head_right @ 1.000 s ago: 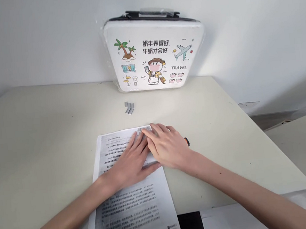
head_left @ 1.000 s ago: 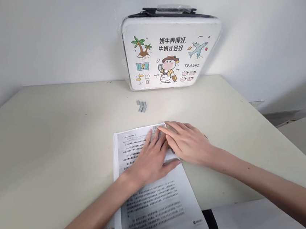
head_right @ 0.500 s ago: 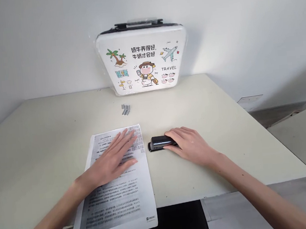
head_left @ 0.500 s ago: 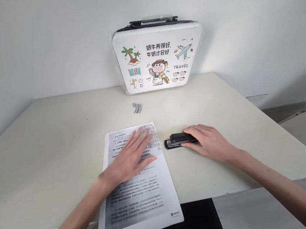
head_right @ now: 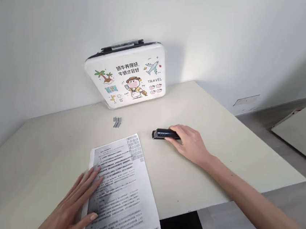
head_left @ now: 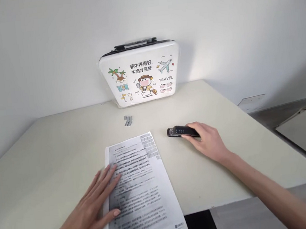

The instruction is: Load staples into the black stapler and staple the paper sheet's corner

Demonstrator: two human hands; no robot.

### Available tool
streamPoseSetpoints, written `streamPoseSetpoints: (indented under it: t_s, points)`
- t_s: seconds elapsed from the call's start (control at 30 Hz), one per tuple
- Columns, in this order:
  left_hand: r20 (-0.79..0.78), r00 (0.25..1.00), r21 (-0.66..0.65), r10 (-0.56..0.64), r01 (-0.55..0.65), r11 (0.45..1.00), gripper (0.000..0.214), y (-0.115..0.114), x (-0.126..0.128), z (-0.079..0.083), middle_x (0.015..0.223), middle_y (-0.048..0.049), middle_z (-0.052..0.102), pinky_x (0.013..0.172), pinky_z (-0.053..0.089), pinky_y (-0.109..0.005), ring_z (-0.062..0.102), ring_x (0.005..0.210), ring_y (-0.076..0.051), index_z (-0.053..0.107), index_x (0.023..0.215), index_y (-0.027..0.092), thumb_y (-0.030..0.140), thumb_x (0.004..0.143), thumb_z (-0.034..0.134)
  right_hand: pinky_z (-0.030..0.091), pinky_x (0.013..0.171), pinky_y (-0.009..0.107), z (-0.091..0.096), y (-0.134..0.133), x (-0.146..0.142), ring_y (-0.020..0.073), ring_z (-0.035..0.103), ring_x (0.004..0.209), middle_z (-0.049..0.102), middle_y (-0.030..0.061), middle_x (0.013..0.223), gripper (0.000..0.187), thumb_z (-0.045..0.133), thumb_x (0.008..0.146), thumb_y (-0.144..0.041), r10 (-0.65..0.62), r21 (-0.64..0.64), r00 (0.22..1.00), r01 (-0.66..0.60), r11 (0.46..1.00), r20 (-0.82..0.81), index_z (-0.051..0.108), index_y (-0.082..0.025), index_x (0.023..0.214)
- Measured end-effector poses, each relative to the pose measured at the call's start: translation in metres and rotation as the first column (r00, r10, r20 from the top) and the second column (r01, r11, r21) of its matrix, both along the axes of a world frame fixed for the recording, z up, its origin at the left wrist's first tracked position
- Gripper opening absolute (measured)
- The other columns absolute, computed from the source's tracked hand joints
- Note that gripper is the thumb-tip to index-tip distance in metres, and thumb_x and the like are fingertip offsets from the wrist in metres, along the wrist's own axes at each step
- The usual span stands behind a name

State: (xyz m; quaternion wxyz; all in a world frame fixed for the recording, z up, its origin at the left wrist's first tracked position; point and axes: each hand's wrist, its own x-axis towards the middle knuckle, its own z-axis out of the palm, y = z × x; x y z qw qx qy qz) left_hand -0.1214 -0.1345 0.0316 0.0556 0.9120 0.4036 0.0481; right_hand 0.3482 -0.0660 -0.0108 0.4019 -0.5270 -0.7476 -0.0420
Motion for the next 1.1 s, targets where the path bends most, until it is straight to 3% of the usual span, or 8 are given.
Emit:
streamPoseSetpoints:
  t_s: [0.2,0.47,0.57,0.73,0.83,0.93,1.0,1.1]
  points:
    - [0.019,0.993,-0.039,-0.116,0.116,0.992,0.096,0.039,0.098,-0.009,0.179,-0.0050,0.006,0.133,0.015,-0.059,0.010,0.164,-0.038,0.004,0.173,0.033,0.066,0.101,0.058,0.055,0.074,0.036,0.007,0.000,-0.005,0.0238,0.074,0.083,0.079,0.0073,0.102,0.013,0.062,0.105,-0.035,0.065,0.119,0.996,-0.072,0.990,0.060,0.062,-0.023,0.113]
    - [0.014,0.986,-0.203,-0.167,0.166,0.965,0.100,0.125,0.218,-0.013,0.178,-0.0128,-0.004,0.132,-0.001,-0.062,-0.004,0.165,-0.038,0.012,0.173,0.021,0.082,0.099,0.039,0.057,0.079,0.038,0.015,0.001,0.007,0.0248,0.075,0.088,0.079,0.0070,0.102,0.016,0.063,0.105,-0.033,-0.052,0.183,0.998,0.058,0.981,-0.040,0.062,-0.024,0.118]
    - [0.051,0.978,-0.192,-0.201,0.208,0.959,0.101,0.145,0.256,-0.016,0.178,-0.0142,0.005,0.129,-0.003,-0.068,-0.005,0.165,-0.040,0.011,0.174,0.022,0.083,0.098,0.039,0.057,0.080,0.038,0.015,0.004,0.009,0.0254,0.075,0.090,0.079,0.0075,0.102,0.017,0.064,0.104,-0.032,-0.068,0.213,0.996,0.078,0.974,-0.054,0.062,-0.025,0.119]
    - [0.084,0.973,-0.159,-0.216,0.227,0.961,0.099,0.158,0.304,-0.025,0.176,-0.0217,0.016,0.124,0.001,-0.077,0.006,0.164,-0.047,0.017,0.173,0.019,0.078,0.099,0.046,0.057,0.080,0.039,0.013,0.006,0.008,0.0263,0.074,0.093,0.079,0.0077,0.104,0.018,0.064,0.104,-0.032,-0.069,0.210,0.997,0.075,0.975,-0.035,0.062,-0.024,0.120]
    - [0.170,0.957,-0.159,-0.237,0.264,0.951,0.084,0.162,0.303,-0.027,0.176,-0.0196,0.022,0.129,0.006,-0.069,0.014,0.164,-0.042,0.028,0.170,0.017,0.069,0.105,0.042,0.058,0.081,0.040,0.013,0.006,0.007,0.0263,0.075,0.093,0.079,0.0077,0.104,0.017,0.064,0.104,-0.032,-0.070,0.204,0.995,0.083,0.976,-0.068,0.062,-0.025,0.119]
    - [0.310,0.916,-0.127,-0.253,0.304,0.944,0.072,0.164,0.272,-0.025,0.173,-0.0139,0.034,0.134,0.016,-0.055,0.024,0.163,-0.033,0.041,0.164,0.020,0.063,0.107,0.042,0.057,0.079,0.040,0.012,0.005,0.008,0.0264,0.075,0.091,0.078,0.0080,0.102,0.015,0.063,0.105,-0.034,-0.082,0.166,0.990,0.101,0.981,-0.115,0.063,-0.025,0.117]
    - [0.367,0.914,-0.156,-0.173,0.243,0.957,0.071,0.163,0.240,-0.021,0.172,-0.0118,0.038,0.134,0.020,-0.051,0.029,0.162,-0.031,0.044,0.163,0.021,0.064,0.106,0.047,0.057,0.078,0.040,0.011,0.004,0.009,0.0268,0.074,0.090,0.078,0.0078,0.101,0.016,0.062,0.105,-0.037,-0.086,0.119,0.987,0.102,0.988,-0.133,0.063,-0.025,0.115]
    - [0.452,0.891,-0.299,0.045,0.103,0.949,0.066,0.157,0.190,-0.014,0.167,-0.0067,0.046,0.129,0.035,-0.048,0.044,0.155,-0.030,0.051,0.158,0.027,0.064,0.105,0.049,0.056,0.076,0.039,0.010,0.003,0.008,0.0264,0.074,0.089,0.078,0.0070,0.102,0.018,0.062,0.104,-0.040,-0.051,0.008,0.983,0.054,0.999,-0.177,0.064,-0.026,0.115]
